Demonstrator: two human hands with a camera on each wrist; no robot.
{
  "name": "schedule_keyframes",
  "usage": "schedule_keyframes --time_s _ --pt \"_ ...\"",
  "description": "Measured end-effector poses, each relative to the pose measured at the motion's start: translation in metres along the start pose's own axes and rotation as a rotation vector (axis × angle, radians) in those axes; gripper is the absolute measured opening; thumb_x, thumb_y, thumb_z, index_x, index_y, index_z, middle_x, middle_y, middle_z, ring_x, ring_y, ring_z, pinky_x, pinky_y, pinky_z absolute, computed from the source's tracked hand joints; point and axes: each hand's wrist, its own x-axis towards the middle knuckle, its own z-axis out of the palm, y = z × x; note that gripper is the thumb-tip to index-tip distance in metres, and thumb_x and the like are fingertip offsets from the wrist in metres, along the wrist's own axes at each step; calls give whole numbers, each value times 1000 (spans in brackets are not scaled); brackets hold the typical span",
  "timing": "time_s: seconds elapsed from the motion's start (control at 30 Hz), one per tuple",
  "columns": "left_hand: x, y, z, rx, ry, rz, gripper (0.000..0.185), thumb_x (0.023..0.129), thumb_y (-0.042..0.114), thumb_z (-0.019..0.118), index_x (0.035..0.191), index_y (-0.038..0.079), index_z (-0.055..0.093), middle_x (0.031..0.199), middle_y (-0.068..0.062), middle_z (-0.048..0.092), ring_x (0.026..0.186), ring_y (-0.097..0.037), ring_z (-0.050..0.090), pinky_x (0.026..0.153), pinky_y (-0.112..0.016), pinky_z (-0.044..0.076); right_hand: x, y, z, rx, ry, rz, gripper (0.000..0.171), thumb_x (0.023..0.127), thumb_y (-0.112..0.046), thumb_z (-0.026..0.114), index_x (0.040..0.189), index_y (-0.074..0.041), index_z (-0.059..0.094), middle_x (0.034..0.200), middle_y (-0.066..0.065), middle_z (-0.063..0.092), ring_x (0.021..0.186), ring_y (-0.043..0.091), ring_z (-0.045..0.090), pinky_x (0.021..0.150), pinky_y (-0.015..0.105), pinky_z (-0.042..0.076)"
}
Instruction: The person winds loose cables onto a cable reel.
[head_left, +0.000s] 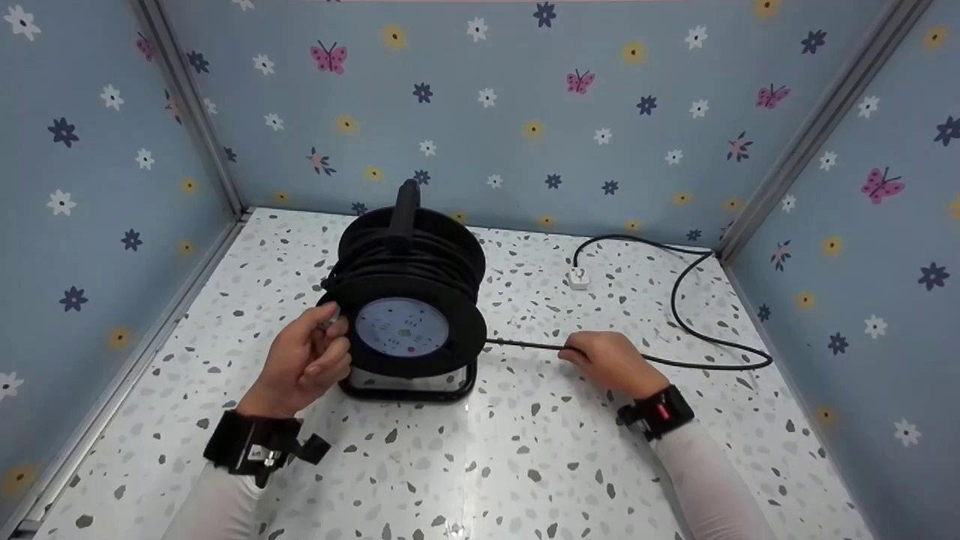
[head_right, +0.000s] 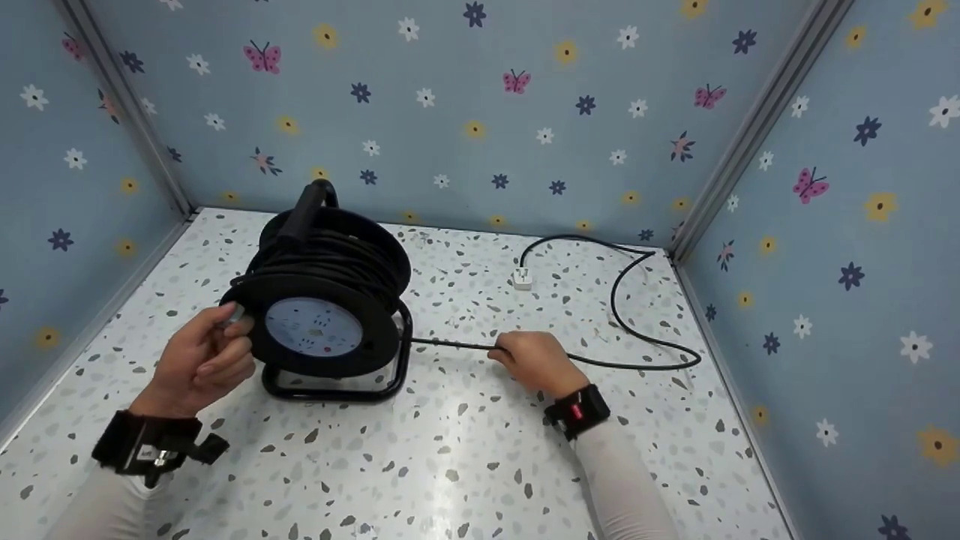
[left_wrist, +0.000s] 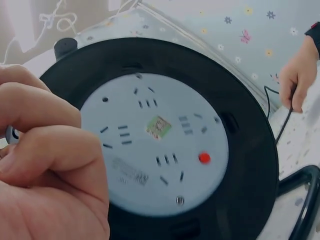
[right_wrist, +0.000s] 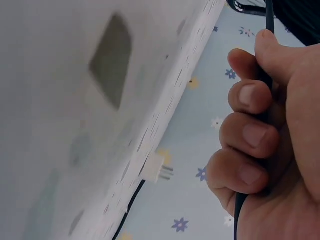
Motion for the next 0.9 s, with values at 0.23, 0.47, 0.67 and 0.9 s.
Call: schedule_keyframes --time_s 0.23,0.47,0.67,0.9 --pt "12 -2 15 53 46 46 44 125 30 30 93 15 56 53 0 28 42 -15 9 42 -28 9 7 -17 7 2 -23 -15 13 111 -29 72 103 -20 77 88 -10 72 79 12 70 76 38 61" --pt "25 0 26 109 33 25 44 124 30 30 91 17 55 52 3 32 40 -14 10 40 -29 10 18 -34 12 12 -58 -30 17 113 -30 70 101 -19 75 84 -11 68 74 11 66 73 37 59" --pt "36 -1 38 172 59 12 40 123 29 36 90 16 54 51 6 42 40 -13 11 39 -29 11 29 -48 18 18 -72 -87 16 113 -28 68 105 -17 76 86 -10 69 75 11 66 73 35 60" --pt "48 -7 47 210 71 9 39 123 29 39 89 14 52 50 7 47 39 -11 14 38 -30 11 41 -62 27 -16 -53 -120 13 112 -25 71 103 -16 75 85 -8 70 73 13 68 72 36 61"
